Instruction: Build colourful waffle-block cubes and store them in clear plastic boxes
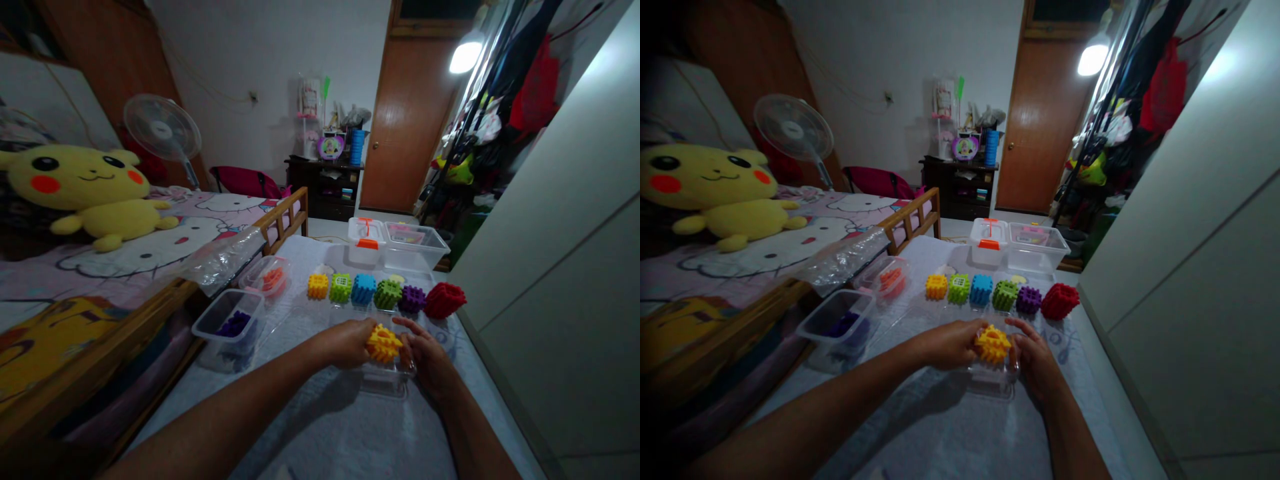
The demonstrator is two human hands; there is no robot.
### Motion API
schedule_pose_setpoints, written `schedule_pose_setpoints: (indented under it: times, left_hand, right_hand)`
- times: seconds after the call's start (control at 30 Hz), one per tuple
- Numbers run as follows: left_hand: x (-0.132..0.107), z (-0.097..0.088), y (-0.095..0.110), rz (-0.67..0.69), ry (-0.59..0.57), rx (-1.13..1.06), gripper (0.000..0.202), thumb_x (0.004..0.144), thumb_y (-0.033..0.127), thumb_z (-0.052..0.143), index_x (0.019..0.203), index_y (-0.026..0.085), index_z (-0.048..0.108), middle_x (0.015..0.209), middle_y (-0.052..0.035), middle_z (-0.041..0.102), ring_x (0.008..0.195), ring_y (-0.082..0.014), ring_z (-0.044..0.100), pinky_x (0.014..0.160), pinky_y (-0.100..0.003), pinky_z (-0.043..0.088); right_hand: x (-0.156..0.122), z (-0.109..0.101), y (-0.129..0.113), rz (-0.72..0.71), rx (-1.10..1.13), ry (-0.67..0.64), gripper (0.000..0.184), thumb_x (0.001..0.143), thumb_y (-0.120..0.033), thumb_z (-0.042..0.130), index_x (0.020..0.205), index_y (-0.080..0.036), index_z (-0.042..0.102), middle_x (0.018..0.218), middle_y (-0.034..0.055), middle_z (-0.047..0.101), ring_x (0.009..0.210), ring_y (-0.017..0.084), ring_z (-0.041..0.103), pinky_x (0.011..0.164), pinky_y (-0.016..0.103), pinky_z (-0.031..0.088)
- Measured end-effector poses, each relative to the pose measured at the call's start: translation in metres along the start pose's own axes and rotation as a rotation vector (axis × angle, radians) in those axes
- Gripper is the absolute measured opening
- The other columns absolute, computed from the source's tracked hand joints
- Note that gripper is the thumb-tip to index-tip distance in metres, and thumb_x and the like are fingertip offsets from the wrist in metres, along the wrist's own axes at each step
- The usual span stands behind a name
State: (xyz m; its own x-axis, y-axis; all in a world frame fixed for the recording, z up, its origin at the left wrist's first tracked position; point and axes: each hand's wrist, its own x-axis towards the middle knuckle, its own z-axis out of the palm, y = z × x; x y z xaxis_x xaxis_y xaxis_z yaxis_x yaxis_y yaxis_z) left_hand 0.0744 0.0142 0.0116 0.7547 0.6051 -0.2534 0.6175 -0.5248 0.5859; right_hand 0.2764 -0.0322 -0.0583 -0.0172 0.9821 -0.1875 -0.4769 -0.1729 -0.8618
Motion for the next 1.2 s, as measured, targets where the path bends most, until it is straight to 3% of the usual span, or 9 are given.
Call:
schedule_pose_setpoints:
  times: [0.17,0.27,0.37,0.47,0.63,0.83,0.93,1.1,1.2]
  left_hand:
    - [-0.013,-0.015,-0.001,0.008,0.083,0.119,0.048,0.083,0.019,0.054,0.131,0.017,0.046,0.113,-0.0113,0.069,0.100,-0.0237,0.066,0.079,-0.029,0.050]
    - [-0.019,-0.043,-0.011,-0.044,0.251,0.210,0.038,0.087,0.016,0.048,0.125,0.019,0.053,0.109,-0.0092,0.071,0.098,-0.0216,0.066,0.081,-0.029,0.049]
    - [-0.015,-0.073,-0.035,-0.232,0.440,0.331,0.043,0.088,0.016,0.048,0.131,0.020,0.048,0.121,-0.0099,0.066,0.109,-0.0217,0.062,0.090,-0.030,0.047]
    - [0.000,-0.089,-0.065,-0.356,0.385,0.383,0.065,0.072,0.013,0.066,0.134,0.017,0.045,0.136,-0.0132,0.054,0.124,-0.0253,0.053,0.098,-0.031,0.044]
    - [0.028,-0.085,-0.104,-0.428,0.237,0.383,0.086,0.050,0.012,0.081,0.130,0.017,0.049,0.137,-0.0139,0.053,0.125,-0.0296,0.052,0.098,-0.031,0.045]
    - [0.044,-0.075,-0.128,-0.442,0.163,0.347,0.070,0.050,0.023,0.081,0.116,0.020,0.058,0.114,-0.0079,0.068,0.099,-0.0277,0.066,0.079,-0.030,0.051]
    - [0.045,-0.072,-0.135,-0.429,0.167,0.344,0.063,0.053,0.028,0.079,0.112,0.020,0.059,0.109,-0.0075,0.070,0.094,-0.0272,0.067,0.075,-0.030,0.051]
    - [0.047,-0.070,-0.140,-0.414,0.189,0.350,0.056,0.054,0.029,0.076,0.107,0.019,0.061,0.106,-0.0068,0.071,0.090,-0.0249,0.066,0.071,-0.026,0.049]
    - [0.048,-0.069,-0.140,-0.428,0.200,0.367,0.049,0.055,0.030,0.076,0.101,0.019,0.063,0.101,-0.0062,0.072,0.088,-0.0239,0.067,0.069,-0.025,0.048]
  right_hand:
    - [0.002,-0.004,0.003,-0.018,-0.036,0.007,0.041,0.069,-0.030,0.072,0.108,-0.016,0.064,0.049,-0.0064,0.053,0.041,0.009,0.048,0.044,0.021,0.038]
    - [0.005,-0.007,0.004,-0.058,-0.029,0.052,0.040,0.068,-0.031,0.073,0.105,-0.017,0.065,0.049,-0.0068,0.051,0.041,0.009,0.046,0.042,0.021,0.037]
    - [0.007,-0.010,0.003,-0.084,0.003,0.096,0.039,0.065,-0.030,0.075,0.101,-0.018,0.065,0.051,-0.0078,0.047,0.040,0.007,0.041,0.038,0.019,0.034]
    - [0.008,-0.013,0.003,-0.091,0.029,0.120,0.038,0.064,-0.030,0.077,0.099,-0.018,0.067,0.053,-0.0080,0.045,0.042,0.006,0.037,0.038,0.018,0.032]
    - [0.009,-0.013,0.003,-0.084,0.014,0.092,0.036,0.066,-0.030,0.076,0.099,-0.020,0.068,0.056,-0.0062,0.050,0.044,0.008,0.045,0.041,0.021,0.039]
    - [0.011,-0.014,0.005,-0.108,-0.036,0.183,0.037,0.059,-0.029,0.078,0.094,-0.020,0.072,0.077,0.0003,0.064,0.057,0.012,0.057,0.051,0.025,0.046]
    - [0.012,-0.020,0.003,-0.201,-0.243,0.246,0.033,0.064,-0.033,0.073,0.095,-0.021,0.073,0.090,0.0053,0.069,0.073,0.019,0.062,0.064,0.031,0.051]
    - [0.015,-0.037,0.004,-0.496,-0.991,0.327,0.027,0.076,-0.028,0.058,0.097,-0.022,0.073,0.106,0.0102,0.070,0.102,0.029,0.061,0.095,0.045,0.045]
    - [0.020,-0.046,0.014,-0.593,-1.331,0.282,0.032,0.077,-0.021,0.049,0.099,-0.019,0.072,0.112,0.0144,0.068,0.108,0.030,0.060,0.099,0.047,0.042]
